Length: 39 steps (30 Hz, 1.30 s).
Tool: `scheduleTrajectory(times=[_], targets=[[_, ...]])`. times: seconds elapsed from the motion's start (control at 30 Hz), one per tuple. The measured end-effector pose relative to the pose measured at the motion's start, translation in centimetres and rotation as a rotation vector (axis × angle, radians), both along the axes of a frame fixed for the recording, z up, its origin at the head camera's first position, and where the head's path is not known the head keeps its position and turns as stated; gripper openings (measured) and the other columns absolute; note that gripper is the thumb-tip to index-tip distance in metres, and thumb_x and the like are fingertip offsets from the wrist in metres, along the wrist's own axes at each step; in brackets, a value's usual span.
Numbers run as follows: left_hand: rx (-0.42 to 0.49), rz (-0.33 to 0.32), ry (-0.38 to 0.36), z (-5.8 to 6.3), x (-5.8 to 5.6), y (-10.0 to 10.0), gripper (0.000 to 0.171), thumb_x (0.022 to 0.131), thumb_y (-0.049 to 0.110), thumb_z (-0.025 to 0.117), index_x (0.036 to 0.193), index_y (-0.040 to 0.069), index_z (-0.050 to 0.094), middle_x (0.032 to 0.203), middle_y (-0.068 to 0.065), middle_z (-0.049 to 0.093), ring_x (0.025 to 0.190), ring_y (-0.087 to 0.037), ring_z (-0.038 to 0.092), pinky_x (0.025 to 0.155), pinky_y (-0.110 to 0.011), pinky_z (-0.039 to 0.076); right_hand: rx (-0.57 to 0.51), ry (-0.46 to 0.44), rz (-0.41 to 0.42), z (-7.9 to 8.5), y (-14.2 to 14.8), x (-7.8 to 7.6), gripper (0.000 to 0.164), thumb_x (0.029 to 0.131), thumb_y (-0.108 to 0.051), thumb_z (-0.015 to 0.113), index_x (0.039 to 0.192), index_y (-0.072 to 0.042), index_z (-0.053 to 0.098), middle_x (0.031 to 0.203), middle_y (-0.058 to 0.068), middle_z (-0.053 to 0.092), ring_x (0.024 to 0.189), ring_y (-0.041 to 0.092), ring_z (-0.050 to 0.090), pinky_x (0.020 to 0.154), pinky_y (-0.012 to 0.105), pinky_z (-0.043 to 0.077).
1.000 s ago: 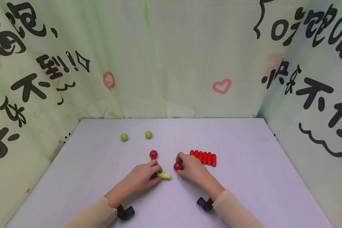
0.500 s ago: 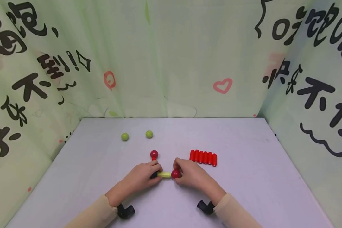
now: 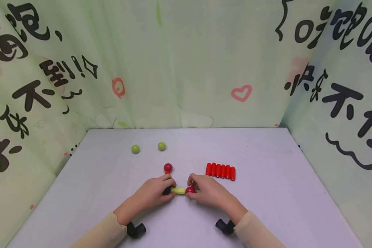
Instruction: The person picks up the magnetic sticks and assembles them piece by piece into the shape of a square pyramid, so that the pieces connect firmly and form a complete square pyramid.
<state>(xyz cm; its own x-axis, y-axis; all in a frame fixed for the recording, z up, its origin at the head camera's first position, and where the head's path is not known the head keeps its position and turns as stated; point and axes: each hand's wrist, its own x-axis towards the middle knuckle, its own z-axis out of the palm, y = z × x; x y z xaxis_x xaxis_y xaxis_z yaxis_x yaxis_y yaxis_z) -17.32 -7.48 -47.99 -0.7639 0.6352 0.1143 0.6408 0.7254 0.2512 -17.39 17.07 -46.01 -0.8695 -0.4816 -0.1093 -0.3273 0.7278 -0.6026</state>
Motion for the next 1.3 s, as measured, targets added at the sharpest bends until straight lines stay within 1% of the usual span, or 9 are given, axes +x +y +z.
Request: scheduleTrajectory(times=[0.13,0.23,0.33,0.47,0.67,0.8,1.0,1.13,1.3], targets=[[-0.021,-0.025,0.029,-0.1,-0.2,-0.6,0.02,0.091,0.022,0.081,0.107,0.022,0.071,0.102,0.007,0.064,0.078,-0.007,0.06,0.071,-0.022,0.054,-0.004,0.026,-0.042,0.2,0.5,-0.3,0.017,0.096,-0.025,0.073,0.111,-0.019,0.067,0.097,-0.01,0.068,0.089,0.008,0.063,0.079,0.028,0.055],[-0.044,-0.031,0.071,-0.1,-0.5,-1.2,0.021,0.092,0.015,0.078,0.111,0.022,0.072,0.109,0.007,0.068,0.089,-0.012,0.062,0.079,-0.026,0.056,0.014,0.092,-0.081,0.5,1.0,-0.6,0.016,0.099,-0.02,0.069,0.115,-0.018,0.069,0.109,-0.004,0.069,0.096,0.012,0.064,0.084,0.032,0.057],[-0.04,-0.023,0.098,-0.1,-0.7,-1.8,0.027,0.093,0.007,0.074,0.117,0.019,0.073,0.118,0.005,0.07,0.096,-0.017,0.062,0.085,-0.029,0.056,0.053,0.218,-0.088,0.6,1.6,-0.9,0.019,0.099,-0.016,0.067,0.118,-0.017,0.071,0.123,0.004,0.068,0.109,0.024,0.065,0.094,0.044,0.056],[0.024,-0.034,0.094,0.0,-0.6,-2.4,0.036,0.093,0.001,0.071,0.127,0.014,0.07,0.128,0.001,0.069,0.108,-0.019,0.066,0.096,-0.032,0.056,0.138,0.35,-0.119,0.7,2.5,-1.4,0.027,0.098,-0.012,0.066,0.123,-0.014,0.072,0.136,0.016,0.062,0.125,0.041,0.058,0.103,0.062,0.045],[0.064,-0.084,0.07,0.7,0.2,-1.7,0.034,0.094,0.014,0.071,0.128,0.012,0.069,0.124,-0.002,0.065,0.105,-0.015,0.065,0.093,-0.027,0.057,0.258,0.355,-0.178,0.5,3.3,-1.7,0.034,0.093,-0.006,0.068,0.127,-0.01,0.07,0.133,0.021,0.063,0.128,0.044,0.056,0.109,0.069,0.036],[0.007,-0.046,0.008,1.1,1.0,-0.7,0.038,0.094,0.032,0.075,0.126,0.013,0.071,0.121,-0.003,0.062,0.097,-0.013,0.061,0.088,-0.023,0.056,0.25,0.376,-0.18,0.1,3.3,-2.0,0.033,0.09,0.003,0.064,0.119,-0.01,0.073,0.124,0.014,0.068,0.125,0.039,0.059,0.113,0.069,0.031],[-0.044,0.016,-0.036,0.8,1.4,0.1,0.046,0.091,0.047,0.077,0.125,0.016,0.071,0.121,-0.002,0.059,0.101,-0.013,0.055,0.088,-0.024,0.054,0.258,0.405,-0.179,-0.3,3.0,-2.4,0.027,0.088,0.003,0.067,0.106,-0.014,0.078,0.109,0.008,0.071,0.117,0.035,0.062,0.116,0.07,0.025],[-0.05,0.023,-0.057,0.6,1.1,-0.2,0.045,0.092,0.048,0.076,0.126,0.018,0.07,0.123,0.0,0.059,0.107,-0.014,0.054,0.091,-0.025,0.054,0.247,0.38,-0.149,-0.2,2.8,-2.4,0.024,0.085,0.0,0.071,0.101,-0.016,0.077,0.107,0.007,0.069,0.113,0.035,0.062,0.115,0.069,0.027],[-0.044,-0.012,-0.078,0.5,0.4,-1.0,0.042,0.094,0.046,0.073,0.128,0.021,0.068,0.132,-0.001,0.06,0.118,-0.016,0.056,0.1,-0.031,0.054,0.228,0.349,-0.057,-0.1,2.4,-2.2,0.019,0.082,-0.007,0.081,0.093,-0.021,0.075,0.114,0.006,0.068,0.113,0.034,0.062,0.104,0.062,0.043]])
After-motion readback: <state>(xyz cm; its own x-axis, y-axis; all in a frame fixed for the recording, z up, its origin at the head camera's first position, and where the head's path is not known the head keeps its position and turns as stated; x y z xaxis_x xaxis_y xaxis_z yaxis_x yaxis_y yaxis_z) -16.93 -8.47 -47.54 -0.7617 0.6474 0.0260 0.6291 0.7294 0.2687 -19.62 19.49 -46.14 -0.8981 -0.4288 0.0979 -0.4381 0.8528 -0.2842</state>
